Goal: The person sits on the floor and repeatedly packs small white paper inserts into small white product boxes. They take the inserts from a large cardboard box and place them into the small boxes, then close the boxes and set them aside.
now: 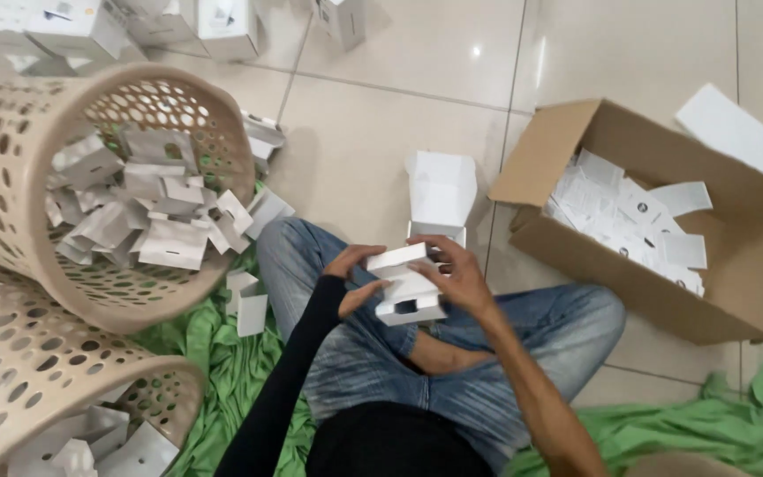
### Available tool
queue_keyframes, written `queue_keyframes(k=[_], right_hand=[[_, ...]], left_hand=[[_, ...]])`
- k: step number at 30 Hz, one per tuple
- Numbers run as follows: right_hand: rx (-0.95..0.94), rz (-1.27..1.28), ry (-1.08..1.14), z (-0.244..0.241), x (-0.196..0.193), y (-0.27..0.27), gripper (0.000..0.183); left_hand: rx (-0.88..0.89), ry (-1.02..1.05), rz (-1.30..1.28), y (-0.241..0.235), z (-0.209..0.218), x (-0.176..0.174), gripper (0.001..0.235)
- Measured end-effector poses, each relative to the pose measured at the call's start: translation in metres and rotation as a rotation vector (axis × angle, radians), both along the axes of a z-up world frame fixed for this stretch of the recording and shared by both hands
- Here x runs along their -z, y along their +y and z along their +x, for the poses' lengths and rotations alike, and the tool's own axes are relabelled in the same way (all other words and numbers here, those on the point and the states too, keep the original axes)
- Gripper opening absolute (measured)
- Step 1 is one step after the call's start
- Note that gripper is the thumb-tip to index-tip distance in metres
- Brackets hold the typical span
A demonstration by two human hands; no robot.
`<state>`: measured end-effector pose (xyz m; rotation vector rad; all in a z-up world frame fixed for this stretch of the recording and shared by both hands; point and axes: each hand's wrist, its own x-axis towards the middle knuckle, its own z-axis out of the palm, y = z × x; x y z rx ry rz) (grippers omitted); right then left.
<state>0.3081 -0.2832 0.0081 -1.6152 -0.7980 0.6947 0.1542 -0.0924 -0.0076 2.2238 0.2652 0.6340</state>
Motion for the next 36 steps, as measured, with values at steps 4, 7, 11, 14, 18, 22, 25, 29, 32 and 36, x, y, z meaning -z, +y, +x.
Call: queue_keyframes(k=[4,7,11,14,18,22,25,29,32,36], right_hand=[[0.022,-0.076,0.224,0.015,0.007,-0.061,0.045],[0.006,-0.413,0.037,0.036,0.011,-0.073,0.046],[0.013,-0.373,-0.439,0.072,0.037,-0.058,0.039],[0.026,-0.333,-0.532,0.087,0.051,-0.043,0.036],[0.011,-0.304,-0.941,0.089,0.081,-0.035,0.023],[0.039,-0.366,-0.901,0.069,0.092,-0.026,0.012],[0.029,-0.434,-0.999,0.065,0.095,-0.028,0.022],[0.024,-0.328,-0.988,0.045,0.065,-0.012,0.025],[0.011,-0.126,-0.75,0.008,0.028,0.023,0.02],[-0.153,0.016,-0.383,-0.076,0.0,0.074,0.018]], left_hand=[[0.214,0.48,-0.409,-0.022,0.034,0.051,0.042],[0.282,0.466,-0.383,-0.021,0.062,0.067,0.031],[0.301,0.245,-0.176,0.001,0.104,0.071,0.025],[0.274,0.221,-0.04,0.01,0.125,0.084,0.023],[0.252,0.239,0.224,0.001,0.139,0.119,0.013],[0.186,0.234,0.408,-0.011,0.146,0.167,0.006],[0.117,0.229,0.498,-0.021,0.14,0.172,0.014],[0.024,0.075,0.213,-0.037,0.07,0.119,0.034],[-0.104,0.009,0.061,-0.053,-0.018,0.075,0.043],[-0.404,0.095,0.027,-0.064,-0.145,0.076,0.037]])
